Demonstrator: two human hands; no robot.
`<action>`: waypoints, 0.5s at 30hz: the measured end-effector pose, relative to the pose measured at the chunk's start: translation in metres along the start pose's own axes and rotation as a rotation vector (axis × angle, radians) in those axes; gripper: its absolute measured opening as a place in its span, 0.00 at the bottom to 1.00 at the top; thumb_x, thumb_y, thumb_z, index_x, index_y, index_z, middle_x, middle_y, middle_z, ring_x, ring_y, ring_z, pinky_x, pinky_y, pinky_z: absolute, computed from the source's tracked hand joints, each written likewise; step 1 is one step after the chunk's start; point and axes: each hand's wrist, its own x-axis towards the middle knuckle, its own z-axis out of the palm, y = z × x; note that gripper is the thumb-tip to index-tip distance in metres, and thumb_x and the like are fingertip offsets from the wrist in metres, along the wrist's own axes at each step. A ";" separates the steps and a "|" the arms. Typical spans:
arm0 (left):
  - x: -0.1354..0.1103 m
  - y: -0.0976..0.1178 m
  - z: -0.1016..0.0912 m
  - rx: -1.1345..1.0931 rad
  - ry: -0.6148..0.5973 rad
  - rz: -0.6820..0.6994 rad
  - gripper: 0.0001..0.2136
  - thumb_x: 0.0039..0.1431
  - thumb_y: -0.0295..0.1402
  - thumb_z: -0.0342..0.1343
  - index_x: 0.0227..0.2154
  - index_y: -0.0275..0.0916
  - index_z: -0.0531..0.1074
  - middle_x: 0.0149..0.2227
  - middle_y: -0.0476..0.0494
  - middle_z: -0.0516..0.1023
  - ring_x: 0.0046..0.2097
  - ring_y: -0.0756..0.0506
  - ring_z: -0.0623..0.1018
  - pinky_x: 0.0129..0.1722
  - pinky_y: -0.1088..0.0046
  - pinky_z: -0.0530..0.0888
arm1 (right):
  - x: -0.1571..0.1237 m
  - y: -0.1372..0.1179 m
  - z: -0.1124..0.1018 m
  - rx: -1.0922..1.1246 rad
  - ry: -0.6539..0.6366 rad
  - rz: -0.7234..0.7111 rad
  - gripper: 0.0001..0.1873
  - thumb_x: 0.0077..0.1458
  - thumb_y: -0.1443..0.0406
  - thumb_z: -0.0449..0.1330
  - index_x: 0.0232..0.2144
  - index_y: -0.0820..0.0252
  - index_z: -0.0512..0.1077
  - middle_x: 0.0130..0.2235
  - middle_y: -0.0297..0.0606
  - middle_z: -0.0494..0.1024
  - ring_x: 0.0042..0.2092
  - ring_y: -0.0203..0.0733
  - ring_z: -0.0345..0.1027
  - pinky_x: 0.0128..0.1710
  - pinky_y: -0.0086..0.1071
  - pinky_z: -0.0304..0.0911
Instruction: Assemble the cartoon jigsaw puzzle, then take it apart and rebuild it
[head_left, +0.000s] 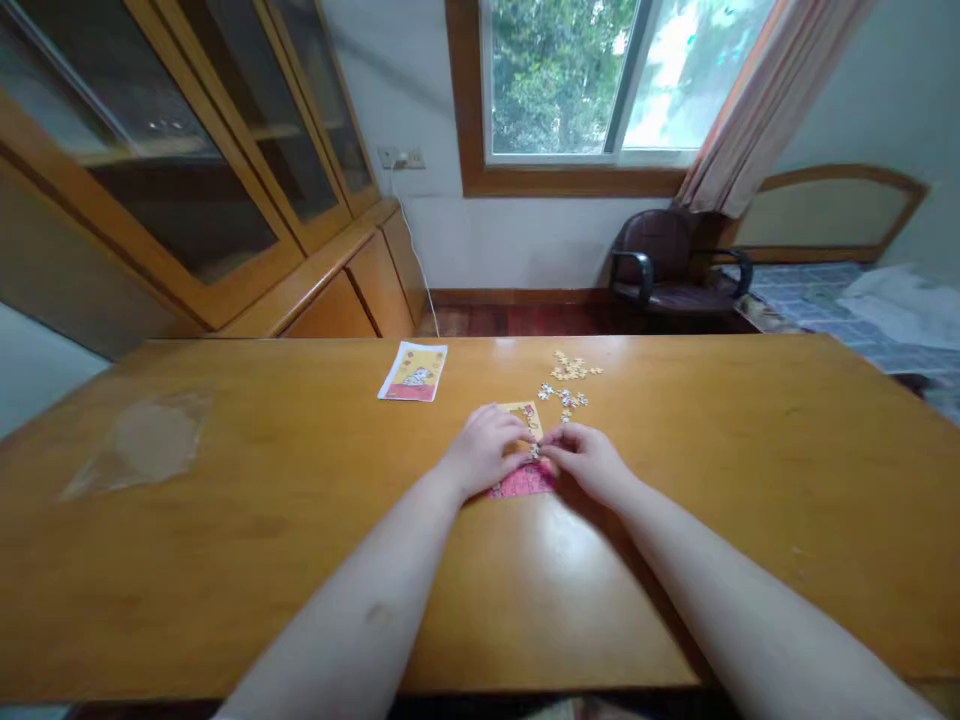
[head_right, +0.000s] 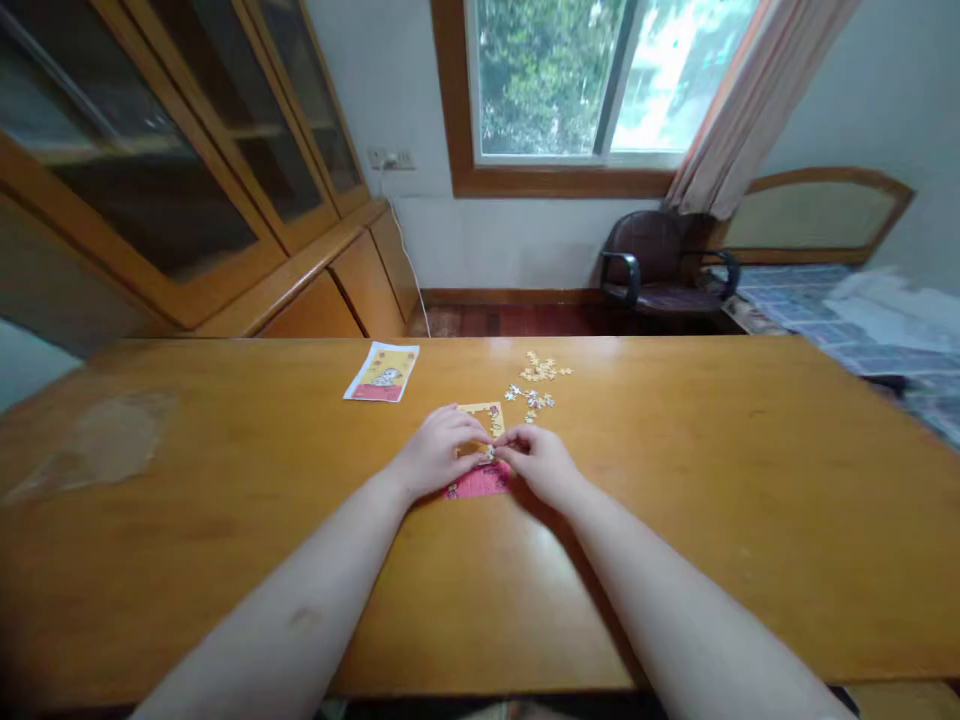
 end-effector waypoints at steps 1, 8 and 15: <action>0.000 0.000 -0.001 0.003 0.003 0.001 0.07 0.56 0.38 0.57 0.37 0.45 0.76 0.41 0.49 0.77 0.47 0.46 0.73 0.58 0.60 0.59 | 0.000 0.000 0.000 -0.018 0.007 -0.007 0.10 0.47 0.60 0.60 0.30 0.61 0.74 0.29 0.36 0.76 0.31 0.37 0.66 0.35 0.31 0.61; -0.004 -0.009 -0.008 0.075 -0.010 -0.069 0.05 0.53 0.36 0.59 0.32 0.44 0.76 0.40 0.48 0.77 0.45 0.45 0.73 0.56 0.59 0.61 | -0.003 -0.001 -0.003 -0.371 0.056 -0.153 0.08 0.53 0.63 0.56 0.31 0.59 0.75 0.27 0.33 0.74 0.29 0.36 0.64 0.33 0.30 0.59; -0.006 -0.014 -0.014 0.074 -0.063 -0.130 0.04 0.49 0.37 0.61 0.28 0.44 0.77 0.40 0.48 0.76 0.45 0.44 0.72 0.52 0.61 0.65 | -0.005 -0.002 -0.003 -0.596 -0.058 -0.386 0.08 0.55 0.67 0.56 0.30 0.59 0.76 0.28 0.36 0.76 0.32 0.36 0.67 0.37 0.30 0.59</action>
